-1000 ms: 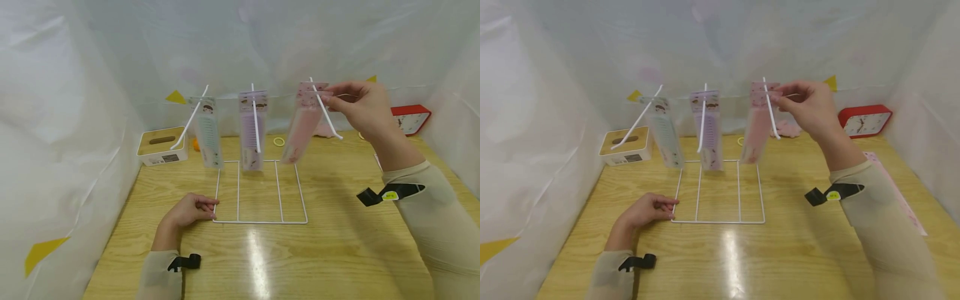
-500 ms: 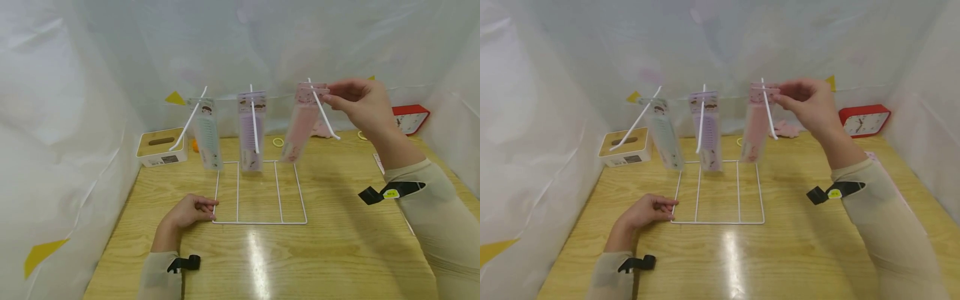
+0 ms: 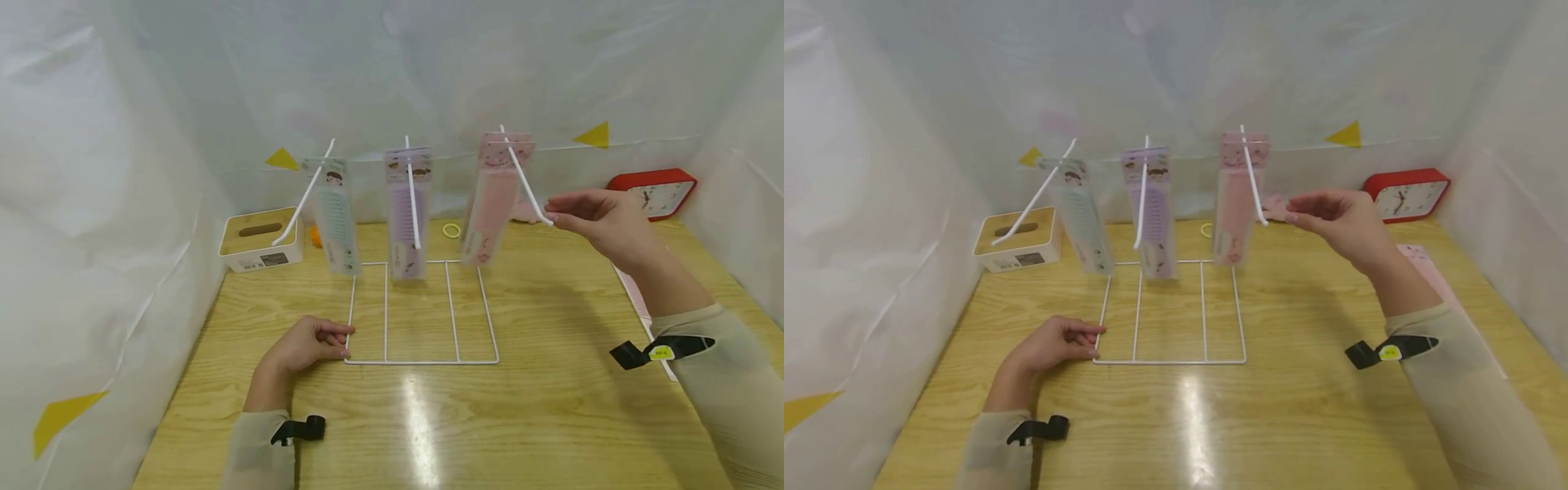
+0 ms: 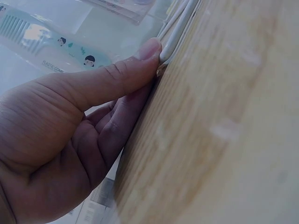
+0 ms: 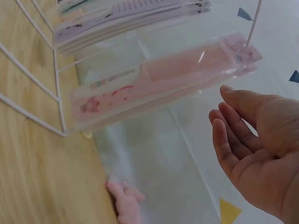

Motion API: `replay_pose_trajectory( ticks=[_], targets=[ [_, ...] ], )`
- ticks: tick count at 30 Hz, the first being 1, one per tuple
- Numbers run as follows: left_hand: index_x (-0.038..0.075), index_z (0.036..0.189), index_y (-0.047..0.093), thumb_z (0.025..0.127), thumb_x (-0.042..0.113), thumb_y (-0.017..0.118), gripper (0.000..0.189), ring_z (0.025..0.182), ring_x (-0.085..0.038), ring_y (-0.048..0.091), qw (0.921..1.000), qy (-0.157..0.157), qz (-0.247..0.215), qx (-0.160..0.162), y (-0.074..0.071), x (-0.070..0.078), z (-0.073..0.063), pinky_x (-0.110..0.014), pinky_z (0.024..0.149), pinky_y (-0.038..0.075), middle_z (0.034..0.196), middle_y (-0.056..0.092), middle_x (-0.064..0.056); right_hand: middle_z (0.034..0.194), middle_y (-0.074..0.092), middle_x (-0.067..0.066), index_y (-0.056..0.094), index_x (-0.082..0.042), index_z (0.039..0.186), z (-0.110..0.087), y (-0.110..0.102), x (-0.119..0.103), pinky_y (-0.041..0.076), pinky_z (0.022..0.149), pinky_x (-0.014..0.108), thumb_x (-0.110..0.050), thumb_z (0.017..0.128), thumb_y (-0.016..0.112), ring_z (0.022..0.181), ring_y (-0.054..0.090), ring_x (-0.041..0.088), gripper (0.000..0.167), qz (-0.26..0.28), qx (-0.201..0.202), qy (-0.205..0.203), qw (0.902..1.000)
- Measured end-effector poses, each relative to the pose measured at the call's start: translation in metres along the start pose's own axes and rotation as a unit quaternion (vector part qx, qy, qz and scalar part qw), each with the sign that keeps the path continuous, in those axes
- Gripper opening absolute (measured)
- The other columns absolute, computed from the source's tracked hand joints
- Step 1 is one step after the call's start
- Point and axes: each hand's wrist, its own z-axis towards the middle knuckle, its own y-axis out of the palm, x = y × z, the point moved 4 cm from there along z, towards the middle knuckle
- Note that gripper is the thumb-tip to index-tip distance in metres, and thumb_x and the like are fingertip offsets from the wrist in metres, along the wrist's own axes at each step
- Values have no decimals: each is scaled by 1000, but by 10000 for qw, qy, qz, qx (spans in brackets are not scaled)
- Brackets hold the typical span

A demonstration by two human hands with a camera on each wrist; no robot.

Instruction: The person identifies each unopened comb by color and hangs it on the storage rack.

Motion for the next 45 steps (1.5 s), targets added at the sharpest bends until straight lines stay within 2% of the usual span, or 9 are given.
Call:
replay_pose_trajectory(
  ticks=[5, 14, 20, 23, 25, 29, 34, 40, 45],
  targets=[
    [-2, 125, 68, 83, 6, 80, 44, 83, -12, 64, 10000, 27, 27, -3, 0, 0, -1, -20, 70, 53, 94, 72, -11, 95, 71, -28, 69, -6, 123, -9, -3, 45, 49, 76, 8, -26, 91, 75, 89, 66, -8, 38, -490, -37, 288, 9984],
    [-1, 125, 69, 83, 7, 80, 44, 84, -14, 64, 10000, -39, 21, 9, -1, -1, 0, -20, 71, 53, 94, 72, -11, 93, 64, -37, 67, 1, 123, -10, -28, 134, 49, 70, 6, -29, 93, 73, 85, 61, -18, 43, -1150, -95, 295, 9929],
    [-1, 125, 69, 83, 7, 81, 44, 84, -13, 64, 9999, -54, 55, 72, -4, 1, -2, -20, 71, 53, 93, 72, -11, 95, 60, -42, 66, -1, 127, -10, -48, 175, 41, 71, 2, -34, 93, 71, 90, 51, -25, 47, -1441, -34, 533, 9881],
    [-1, 124, 69, 83, 6, 81, 44, 83, -12, 65, 9999, -57, 58, 95, -4, 1, -3, -20, 71, 53, 93, 72, -11, 94, 62, -40, 64, -1, 129, -12, -57, 191, 43, 72, 2, -32, 94, 71, 90, 53, -24, 48, -1310, 37, 677, 9891],
    [-1, 124, 69, 83, 7, 81, 43, 83, -12, 65, 9999, -28, 64, 75, -3, 1, -2, -20, 71, 54, 94, 73, -11, 94, 64, -38, 62, 3, 130, -15, -61, 198, 45, 72, 2, -26, 95, 70, 88, 56, -23, 46, -1079, 126, 744, 9913],
    [0, 124, 69, 83, 8, 81, 43, 83, -12, 66, 10000, 26, 59, 30, -1, 2, -2, -20, 70, 54, 94, 73, -10, 93, 64, -38, 60, 10, 128, -20, -66, 205, 47, 71, 2, -13, 96, 67, 86, 59, -22, 39, -862, 322, 513, 9944],
    [0, 124, 69, 83, 6, 81, 44, 83, -13, 66, 10000, -78, -39, 45, -1, 1, -1, -21, 70, 54, 92, 73, -8, 91, 63, -40, 63, 10, 123, -20, -65, 204, 44, 71, 0, -13, 95, 69, 86, 57, -24, 37, -1087, 354, 236, 9932],
    [-1, 124, 69, 82, 5, 80, 44, 82, -13, 66, 10000, -56, 4, 38, -1, 1, -2, -21, 70, 54, 92, 73, -9, 97, 52, -42, 62, -3, 131, -19, -69, 208, 38, 72, 0, -30, 99, 63, 92, 45, -20, 42, -1623, 241, 798, 9832],
    [-2, 124, 69, 83, 5, 80, 44, 82, -12, 66, 10000, 12, 12, -3, 0, 2, -2, -21, 70, 54, 93, 73, -9, 98, 53, -40, 63, -3, 132, -17, -70, 211, 39, 71, -1, -25, 100, 62, 88, 45, -25, 39, -1846, 205, 783, 9795]
  ],
)
